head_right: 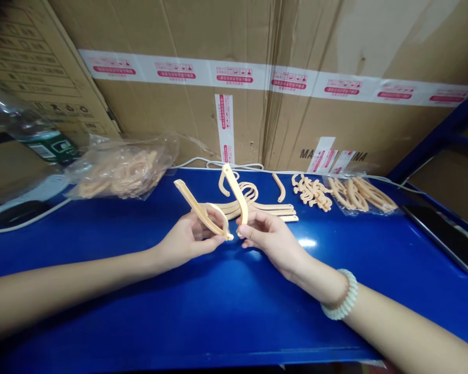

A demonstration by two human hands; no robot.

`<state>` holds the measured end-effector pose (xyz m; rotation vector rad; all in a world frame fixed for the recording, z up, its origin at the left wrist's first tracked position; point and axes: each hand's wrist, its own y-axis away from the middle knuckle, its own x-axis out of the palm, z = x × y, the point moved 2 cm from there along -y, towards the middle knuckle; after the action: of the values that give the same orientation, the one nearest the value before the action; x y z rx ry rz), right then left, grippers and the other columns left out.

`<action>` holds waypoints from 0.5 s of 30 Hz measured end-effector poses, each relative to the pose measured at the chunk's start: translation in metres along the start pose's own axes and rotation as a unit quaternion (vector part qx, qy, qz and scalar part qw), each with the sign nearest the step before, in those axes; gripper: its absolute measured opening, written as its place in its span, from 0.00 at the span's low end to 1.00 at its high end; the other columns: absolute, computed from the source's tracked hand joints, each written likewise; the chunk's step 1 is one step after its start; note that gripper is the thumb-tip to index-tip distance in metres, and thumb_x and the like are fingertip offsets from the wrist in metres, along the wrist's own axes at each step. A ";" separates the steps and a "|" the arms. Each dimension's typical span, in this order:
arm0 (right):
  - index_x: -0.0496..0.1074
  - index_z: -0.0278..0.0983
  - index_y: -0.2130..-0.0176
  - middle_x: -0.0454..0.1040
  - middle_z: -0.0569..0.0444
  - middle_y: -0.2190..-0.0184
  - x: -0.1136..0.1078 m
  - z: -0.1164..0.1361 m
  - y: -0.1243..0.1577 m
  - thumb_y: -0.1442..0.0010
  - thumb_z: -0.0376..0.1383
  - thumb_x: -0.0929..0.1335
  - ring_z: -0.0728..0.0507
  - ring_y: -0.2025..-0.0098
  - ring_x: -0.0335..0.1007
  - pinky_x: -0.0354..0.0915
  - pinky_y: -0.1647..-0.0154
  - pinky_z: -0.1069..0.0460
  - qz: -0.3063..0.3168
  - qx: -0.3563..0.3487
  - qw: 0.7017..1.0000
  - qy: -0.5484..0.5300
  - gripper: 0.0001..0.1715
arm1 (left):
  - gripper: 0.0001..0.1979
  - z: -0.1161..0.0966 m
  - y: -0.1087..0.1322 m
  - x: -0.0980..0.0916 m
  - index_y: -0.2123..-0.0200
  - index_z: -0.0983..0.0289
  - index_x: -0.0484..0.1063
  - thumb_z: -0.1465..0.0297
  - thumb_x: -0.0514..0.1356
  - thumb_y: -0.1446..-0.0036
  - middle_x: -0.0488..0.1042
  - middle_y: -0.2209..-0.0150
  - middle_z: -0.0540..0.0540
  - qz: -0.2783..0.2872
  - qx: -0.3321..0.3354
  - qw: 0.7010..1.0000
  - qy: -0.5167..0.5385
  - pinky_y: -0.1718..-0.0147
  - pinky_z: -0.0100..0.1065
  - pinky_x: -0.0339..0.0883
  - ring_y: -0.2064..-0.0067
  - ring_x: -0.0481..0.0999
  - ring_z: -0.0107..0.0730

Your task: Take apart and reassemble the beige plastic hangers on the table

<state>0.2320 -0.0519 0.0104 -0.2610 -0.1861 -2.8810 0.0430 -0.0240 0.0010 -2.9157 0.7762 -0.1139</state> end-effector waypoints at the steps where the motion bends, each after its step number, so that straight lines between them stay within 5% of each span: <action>1: 0.76 0.37 0.65 0.77 0.55 0.67 0.000 -0.001 0.000 0.49 0.41 0.80 0.49 0.67 0.74 0.73 0.66 0.56 0.008 0.001 1.000 -0.003 0.16 | 0.15 0.000 0.000 0.000 0.66 0.63 0.66 0.74 0.69 0.55 0.74 0.67 0.49 0.004 0.002 1.000 -0.004 0.61 0.33 0.76 0.65 0.79 0.29; 15: 0.76 0.37 0.64 0.82 0.53 0.68 -0.003 0.004 -0.004 0.49 0.37 0.80 0.48 0.67 0.79 0.73 0.67 0.55 0.059 -0.012 0.997 0.047 0.15 | 0.09 0.006 0.001 -0.001 0.66 0.63 0.70 0.74 0.66 0.50 0.79 0.64 0.53 0.035 0.009 0.999 -0.024 0.62 0.33 0.74 0.62 0.80 0.33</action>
<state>0.2350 -0.0468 0.0136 -0.1343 -0.1151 -2.7723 0.0418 -0.0237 -0.0052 -2.8595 0.8633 -0.0424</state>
